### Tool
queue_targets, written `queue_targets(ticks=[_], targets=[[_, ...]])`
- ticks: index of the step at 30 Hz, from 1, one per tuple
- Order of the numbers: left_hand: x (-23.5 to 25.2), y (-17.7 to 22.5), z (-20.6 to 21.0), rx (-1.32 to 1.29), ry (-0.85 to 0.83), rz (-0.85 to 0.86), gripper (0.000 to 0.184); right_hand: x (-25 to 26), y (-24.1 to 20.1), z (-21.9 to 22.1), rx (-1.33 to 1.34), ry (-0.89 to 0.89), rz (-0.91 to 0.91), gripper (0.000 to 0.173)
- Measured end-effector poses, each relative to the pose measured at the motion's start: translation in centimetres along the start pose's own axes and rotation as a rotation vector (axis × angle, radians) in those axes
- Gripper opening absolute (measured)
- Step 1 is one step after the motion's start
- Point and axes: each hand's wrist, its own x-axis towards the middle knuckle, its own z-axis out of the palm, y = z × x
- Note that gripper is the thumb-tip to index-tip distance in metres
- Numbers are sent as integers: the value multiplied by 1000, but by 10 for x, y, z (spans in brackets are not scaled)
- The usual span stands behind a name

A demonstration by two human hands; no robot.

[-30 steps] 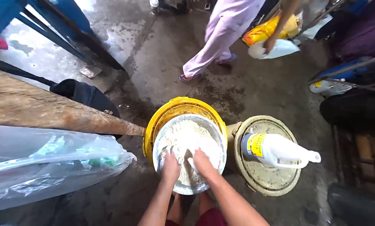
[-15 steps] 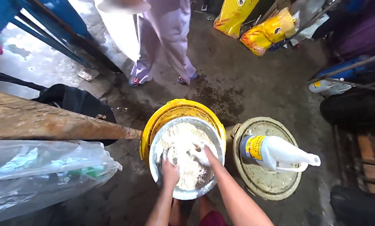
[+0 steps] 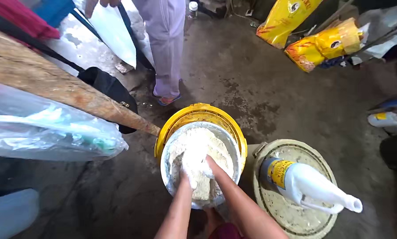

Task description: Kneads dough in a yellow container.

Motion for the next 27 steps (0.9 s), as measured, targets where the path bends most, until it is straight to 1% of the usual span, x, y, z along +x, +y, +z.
queue_targets(ticks=[1,3,4,6,7,9,10,12,14,16,17,19,21,23,25,26,27], targets=[[-3,4,-1,-40,9,8,53,-4,0,0,-89,-31,-29,49],[-16,14,-4,-4,-19,70,49,-2,11,-2,-282,9,-7,48],[-21,21,-8,90,-40,137,46,0,15,-6,-323,62,38,46],[-20,28,-14,344,-55,339,39,0,20,-22,-305,166,71,42],[-16,31,-16,460,-35,439,41,-4,20,-32,-289,211,49,42],[-3,37,-17,670,-7,602,51,1,25,-48,-284,305,-78,45],[7,39,-17,762,-7,658,54,10,30,-53,-267,340,-166,48],[28,40,-12,880,-31,700,58,37,36,-60,-148,317,-240,55],[47,34,-5,853,-69,703,63,59,38,-58,112,239,-199,55],[57,24,0,691,-77,717,61,72,45,-52,384,193,-134,46],[58,20,2,595,-71,695,58,74,54,-47,468,167,-107,45],[52,21,6,394,-39,589,50,74,68,-42,534,111,-79,50],[48,19,9,206,38,450,47,71,65,-36,565,89,-71,47],[45,9,7,190,138,292,51,60,51,-32,638,55,-65,42],[38,-1,5,244,179,174,55,73,58,-23,695,14,-122,43],[35,-5,6,251,186,148,54,75,57,-22,669,6,-146,43],[32,-8,7,236,186,136,54,69,49,-24,584,9,-142,45]])
